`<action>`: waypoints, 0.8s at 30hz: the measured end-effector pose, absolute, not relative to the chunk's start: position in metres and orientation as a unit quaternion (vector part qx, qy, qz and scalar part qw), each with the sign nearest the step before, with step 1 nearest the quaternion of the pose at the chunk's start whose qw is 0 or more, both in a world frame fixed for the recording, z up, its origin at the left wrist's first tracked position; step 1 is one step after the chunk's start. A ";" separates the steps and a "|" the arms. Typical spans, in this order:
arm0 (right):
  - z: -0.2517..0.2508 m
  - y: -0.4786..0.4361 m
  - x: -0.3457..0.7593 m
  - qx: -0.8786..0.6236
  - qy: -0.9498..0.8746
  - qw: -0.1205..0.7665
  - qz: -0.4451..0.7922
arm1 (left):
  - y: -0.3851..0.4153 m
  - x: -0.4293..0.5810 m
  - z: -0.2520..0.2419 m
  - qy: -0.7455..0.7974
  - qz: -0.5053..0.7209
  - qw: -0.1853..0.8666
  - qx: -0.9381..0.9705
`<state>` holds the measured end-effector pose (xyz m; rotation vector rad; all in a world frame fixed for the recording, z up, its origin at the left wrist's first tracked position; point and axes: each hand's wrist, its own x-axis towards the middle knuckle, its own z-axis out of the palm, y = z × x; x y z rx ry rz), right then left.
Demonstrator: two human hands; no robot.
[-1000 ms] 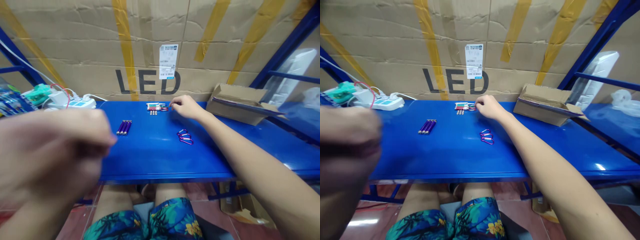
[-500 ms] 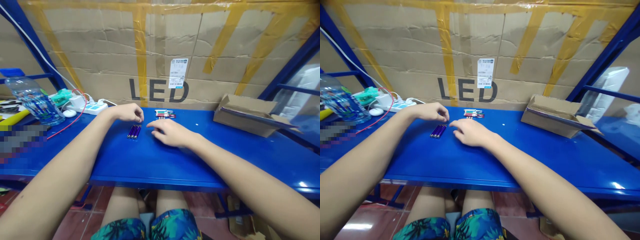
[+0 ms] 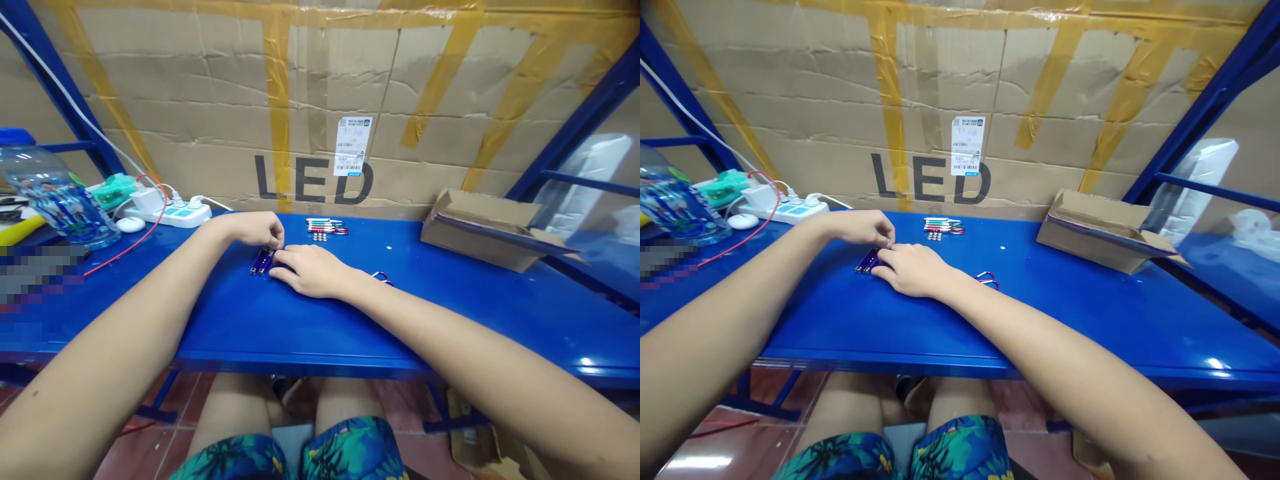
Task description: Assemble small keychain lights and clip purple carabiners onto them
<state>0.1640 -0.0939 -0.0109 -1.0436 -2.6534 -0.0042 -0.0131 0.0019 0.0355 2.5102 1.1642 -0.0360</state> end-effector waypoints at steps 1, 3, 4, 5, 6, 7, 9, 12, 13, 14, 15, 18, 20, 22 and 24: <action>-0.010 -0.095 0.165 -0.365 -0.920 0.143 -0.001 | 0.001 -0.011 0.035 0.418 -0.007 0.179 0.891; -0.007 -0.098 0.168 -0.374 -0.917 0.137 0.001 | -0.003 -0.007 0.034 0.425 0.003 0.167 0.890; -0.006 -0.100 0.170 -0.381 -0.915 0.132 0.005 | -0.004 -0.005 0.033 0.425 0.005 0.163 0.891; -0.004 -0.102 0.174 -0.388 -0.913 0.125 0.012 | -0.006 -0.003 0.033 0.421 0.007 0.162 0.893; -0.002 -0.105 0.178 -0.397 -0.910 0.117 0.022 | -0.008 -0.002 0.032 0.414 0.009 0.163 0.895; 0.000 -0.107 0.182 -0.405 -0.907 0.107 0.035 | -0.009 0.000 0.031 0.406 0.012 0.165 0.899; 0.006 -0.112 0.193 -0.421 -0.901 0.084 0.059 | -0.012 0.004 0.029 0.388 0.026 0.175 0.905; 0.018 -0.114 0.215 -0.464 -0.880 0.062 0.075 | -0.020 0.011 0.025 0.363 0.046 0.199 0.909; 0.022 -0.113 0.224 -0.479 -0.871 0.076 0.076 | -0.022 0.014 0.024 0.355 0.051 0.206 0.910; 0.025 -0.110 0.233 -0.492 -0.862 0.096 0.075 | -0.025 0.018 0.022 0.346 0.060 0.210 0.912; 0.028 -0.107 0.242 -0.506 -0.851 0.123 0.071 | -0.027 0.021 0.020 0.340 0.074 0.207 0.914; 0.032 -0.094 0.269 -0.551 -0.817 0.164 0.047 | -0.029 0.030 0.013 0.336 0.144 0.135 0.921; 0.033 -0.087 0.281 -0.571 -0.804 0.162 0.036 | -0.025 0.034 0.007 0.328 0.161 0.065 0.929; 0.032 -0.083 0.287 -0.579 -0.801 0.148 0.030 | -0.020 0.036 0.003 0.319 0.146 0.014 0.936; 0.030 -0.082 0.287 -0.579 -0.803 0.138 0.030 | -0.016 0.038 0.000 0.318 0.124 -0.017 0.940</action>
